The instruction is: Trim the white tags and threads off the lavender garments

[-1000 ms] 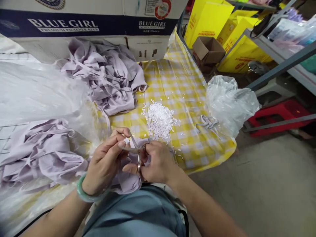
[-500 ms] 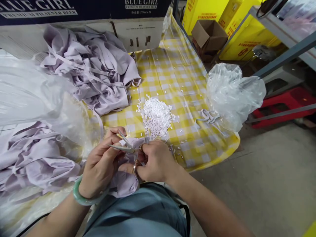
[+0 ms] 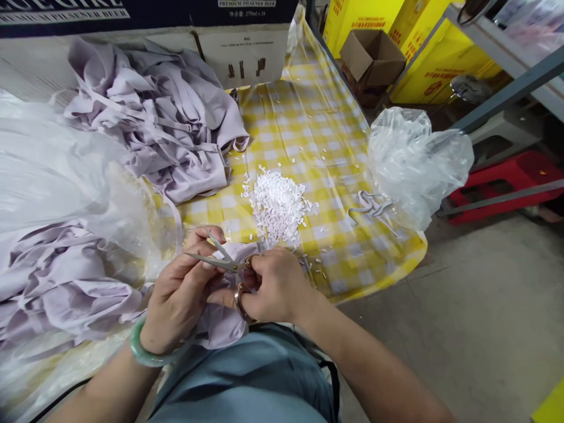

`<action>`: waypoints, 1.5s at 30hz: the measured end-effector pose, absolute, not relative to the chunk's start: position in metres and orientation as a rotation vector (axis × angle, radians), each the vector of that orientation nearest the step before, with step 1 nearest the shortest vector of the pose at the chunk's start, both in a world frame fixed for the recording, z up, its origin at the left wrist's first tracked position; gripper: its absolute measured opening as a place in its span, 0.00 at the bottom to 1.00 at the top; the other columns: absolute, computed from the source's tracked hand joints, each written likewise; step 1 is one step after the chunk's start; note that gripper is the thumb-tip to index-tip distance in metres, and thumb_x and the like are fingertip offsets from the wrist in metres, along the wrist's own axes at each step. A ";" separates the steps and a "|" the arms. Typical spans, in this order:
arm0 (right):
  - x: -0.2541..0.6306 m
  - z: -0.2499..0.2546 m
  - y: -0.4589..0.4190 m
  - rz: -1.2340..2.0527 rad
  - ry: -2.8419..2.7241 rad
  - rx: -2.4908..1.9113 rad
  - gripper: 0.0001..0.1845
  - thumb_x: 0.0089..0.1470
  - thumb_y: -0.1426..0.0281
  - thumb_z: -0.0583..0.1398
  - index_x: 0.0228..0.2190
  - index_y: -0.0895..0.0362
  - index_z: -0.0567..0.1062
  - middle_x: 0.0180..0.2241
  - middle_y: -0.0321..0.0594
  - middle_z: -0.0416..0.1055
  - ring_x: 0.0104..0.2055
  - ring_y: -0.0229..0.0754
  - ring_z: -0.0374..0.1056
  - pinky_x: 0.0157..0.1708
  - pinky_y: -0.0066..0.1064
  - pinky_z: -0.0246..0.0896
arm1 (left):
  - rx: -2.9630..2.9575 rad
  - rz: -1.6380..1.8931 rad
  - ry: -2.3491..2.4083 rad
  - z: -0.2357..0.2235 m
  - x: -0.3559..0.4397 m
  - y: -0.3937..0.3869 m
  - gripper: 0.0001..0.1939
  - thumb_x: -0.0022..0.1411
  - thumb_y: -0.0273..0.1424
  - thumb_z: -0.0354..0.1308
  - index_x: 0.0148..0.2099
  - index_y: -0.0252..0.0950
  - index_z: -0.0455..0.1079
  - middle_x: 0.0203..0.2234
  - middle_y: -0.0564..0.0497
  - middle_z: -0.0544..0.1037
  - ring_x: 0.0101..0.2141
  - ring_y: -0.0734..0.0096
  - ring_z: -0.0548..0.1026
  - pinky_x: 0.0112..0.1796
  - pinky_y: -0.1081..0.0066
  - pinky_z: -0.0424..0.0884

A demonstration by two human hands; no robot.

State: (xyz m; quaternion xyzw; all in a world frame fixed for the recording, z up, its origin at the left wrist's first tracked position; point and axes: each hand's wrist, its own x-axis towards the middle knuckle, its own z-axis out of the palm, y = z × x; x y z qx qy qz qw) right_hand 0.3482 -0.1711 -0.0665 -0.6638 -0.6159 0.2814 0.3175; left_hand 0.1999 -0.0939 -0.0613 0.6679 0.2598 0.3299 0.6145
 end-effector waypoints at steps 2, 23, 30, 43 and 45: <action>0.348 -0.067 -0.171 0.748 -1.616 -1.746 0.26 0.46 0.52 0.65 0.16 0.57 0.65 0.16 0.32 0.63 0.21 0.33 0.56 0.28 0.28 0.48 | 1.551 0.767 0.597 -0.062 0.200 -0.094 0.11 0.68 0.27 0.48 0.32 0.37 0.67 0.40 0.48 0.65 0.46 0.66 0.62 0.47 0.68 0.62; 0.364 -0.072 -0.169 0.799 -1.504 -2.023 0.21 0.47 0.62 0.65 0.13 0.57 0.63 0.13 0.31 0.60 0.18 0.32 0.50 0.21 0.27 0.43 | 1.620 0.714 0.663 -0.060 0.216 -0.082 0.14 0.68 0.33 0.50 0.30 0.37 0.68 0.36 0.46 0.67 0.45 0.62 0.65 0.48 0.64 0.64; 0.365 -0.068 -0.171 1.031 -1.133 -1.692 0.14 0.49 0.57 0.65 0.33 0.55 0.79 0.30 0.40 0.78 0.33 0.45 0.73 0.31 0.31 0.66 | 1.614 0.715 0.632 -0.052 0.213 -0.088 0.14 0.68 0.32 0.49 0.32 0.36 0.71 0.40 0.43 0.71 0.50 0.60 0.66 0.51 0.61 0.64; 0.310 -0.067 -0.167 1.053 -1.145 -1.605 0.11 0.48 0.63 0.65 0.32 0.57 0.79 0.29 0.39 0.77 0.31 0.42 0.72 0.34 0.31 0.67 | 1.464 0.727 0.651 -0.031 0.158 -0.097 0.10 0.65 0.31 0.55 0.33 0.33 0.73 0.39 0.44 0.71 0.44 0.65 0.70 0.46 0.68 0.67; 0.311 -0.069 -0.168 0.917 -1.186 -1.662 0.10 0.48 0.65 0.64 0.33 0.57 0.79 0.30 0.41 0.78 0.31 0.43 0.72 0.34 0.31 0.67 | 1.345 0.719 0.735 -0.034 0.156 -0.099 0.10 0.64 0.33 0.56 0.32 0.34 0.72 0.33 0.48 0.70 0.35 0.71 0.68 0.35 0.73 0.66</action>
